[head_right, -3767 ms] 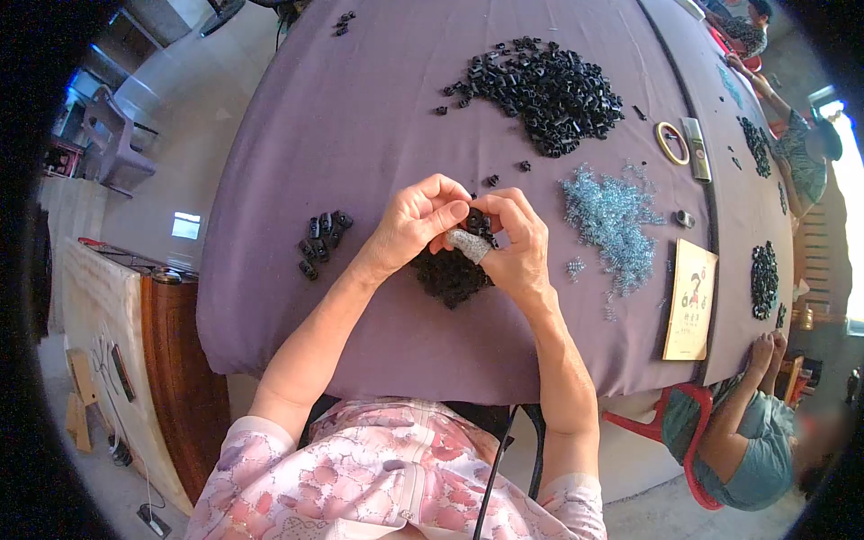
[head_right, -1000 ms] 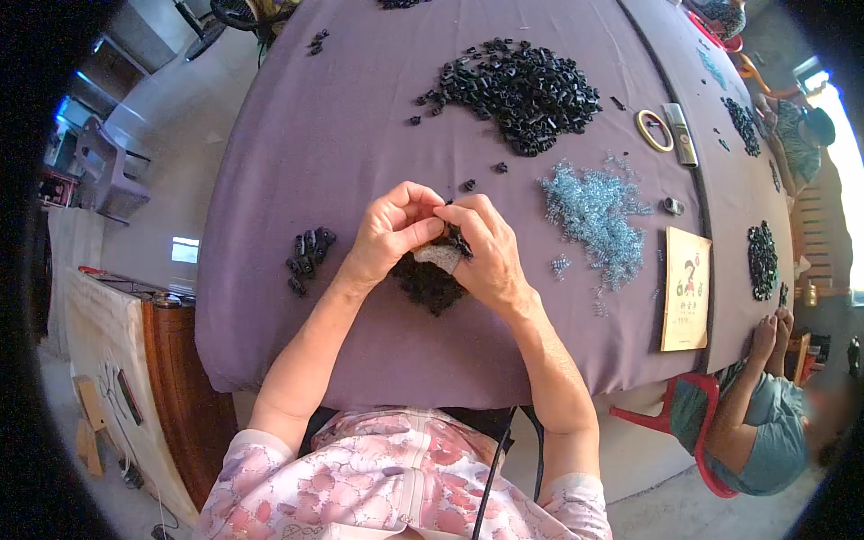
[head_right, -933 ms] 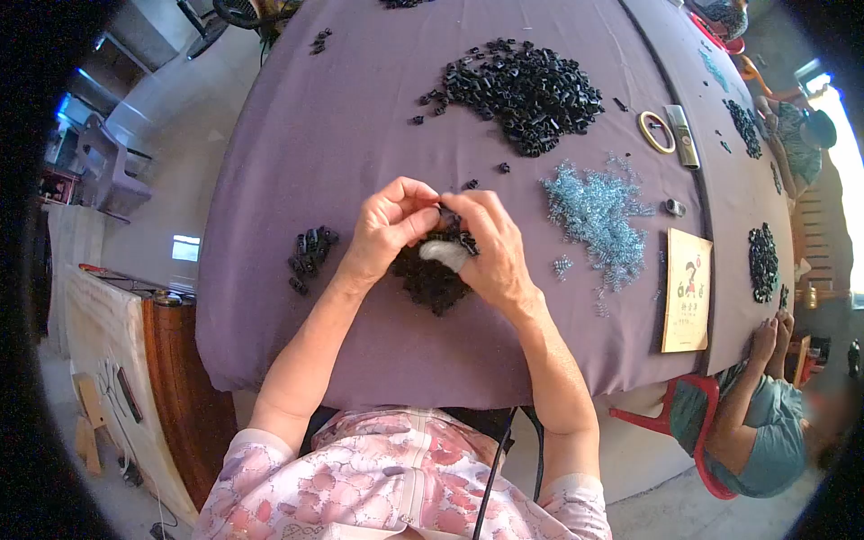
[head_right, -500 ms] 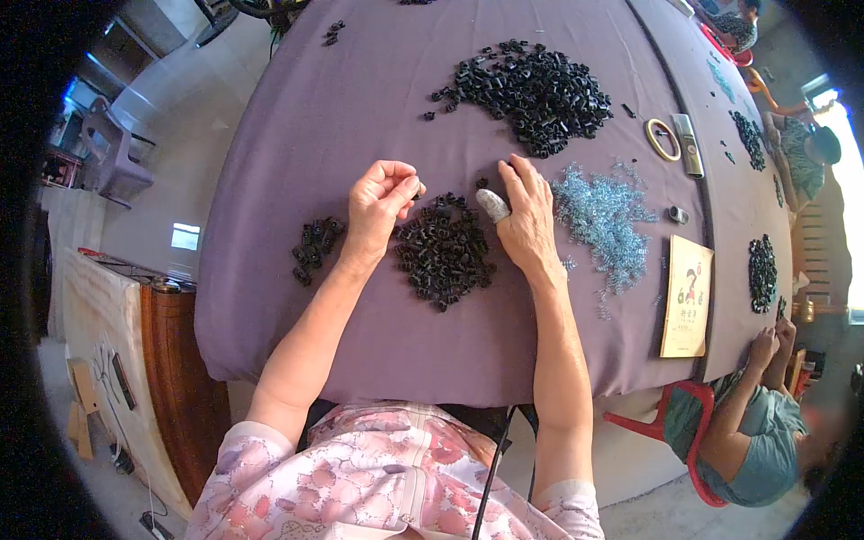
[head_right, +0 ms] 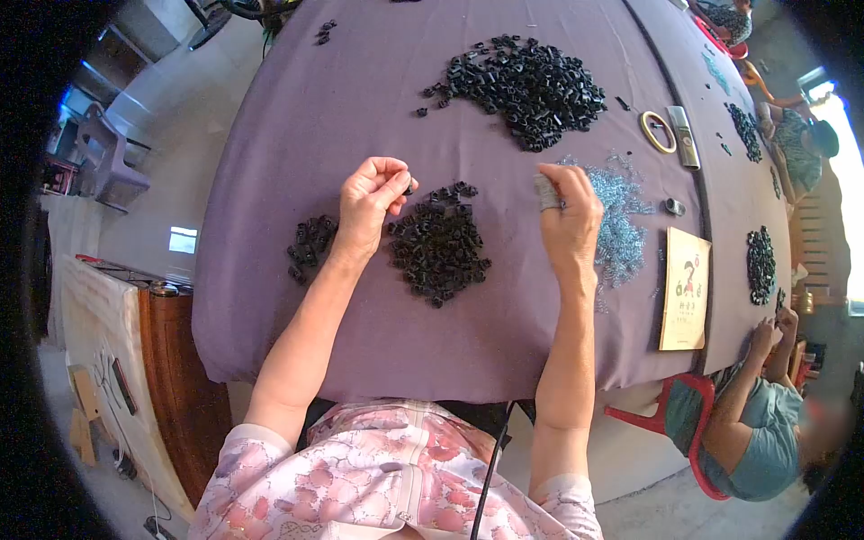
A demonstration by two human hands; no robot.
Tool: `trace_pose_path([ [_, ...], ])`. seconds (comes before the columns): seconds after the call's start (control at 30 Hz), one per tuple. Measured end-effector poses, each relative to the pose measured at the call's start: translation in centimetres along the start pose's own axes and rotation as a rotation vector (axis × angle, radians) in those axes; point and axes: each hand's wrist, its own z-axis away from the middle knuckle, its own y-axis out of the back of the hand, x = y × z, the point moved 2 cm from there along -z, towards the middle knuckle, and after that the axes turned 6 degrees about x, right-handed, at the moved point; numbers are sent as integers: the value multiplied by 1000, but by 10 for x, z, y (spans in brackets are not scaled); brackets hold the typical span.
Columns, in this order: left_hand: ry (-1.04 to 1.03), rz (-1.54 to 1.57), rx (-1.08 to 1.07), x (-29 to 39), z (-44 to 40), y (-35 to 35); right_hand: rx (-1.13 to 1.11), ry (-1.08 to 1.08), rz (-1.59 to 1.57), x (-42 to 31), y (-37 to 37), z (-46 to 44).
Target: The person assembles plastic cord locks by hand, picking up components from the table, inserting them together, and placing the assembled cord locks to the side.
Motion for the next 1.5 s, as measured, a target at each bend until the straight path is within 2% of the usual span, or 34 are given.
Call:
trace_pose_path([
  [0.13, 5, 3, 1, 0, 0, 0, 64, 17, 170, 18, 14, -4],
  [0.33, 24, 8, -3, 0, -1, 1, -152, -67, 334, 24, 11, 3],
  [0.53, 28, 12, -14, 0, -1, 1, -199, -128, 540, 23, 6, 9],
  [0.83, 25, 2, -22, -1, -1, 0, -219, -94, 426, 18, 0, 9],
  [0.93, 31, -4, -16, 1, 1, -2, -72, 37, 558, 20, 1, 7],
  [1.13, 36, -46, -8, 1, 2, -3, -66, 199, 620, 27, -11, 11],
  [1.33, 28, -41, -10, 1, 2, -2, -71, 265, 420, 20, -11, 9],
  [1.5, 37, -18, -17, 2, 2, -2, 52, 179, 374, 23, -5, 4],
])
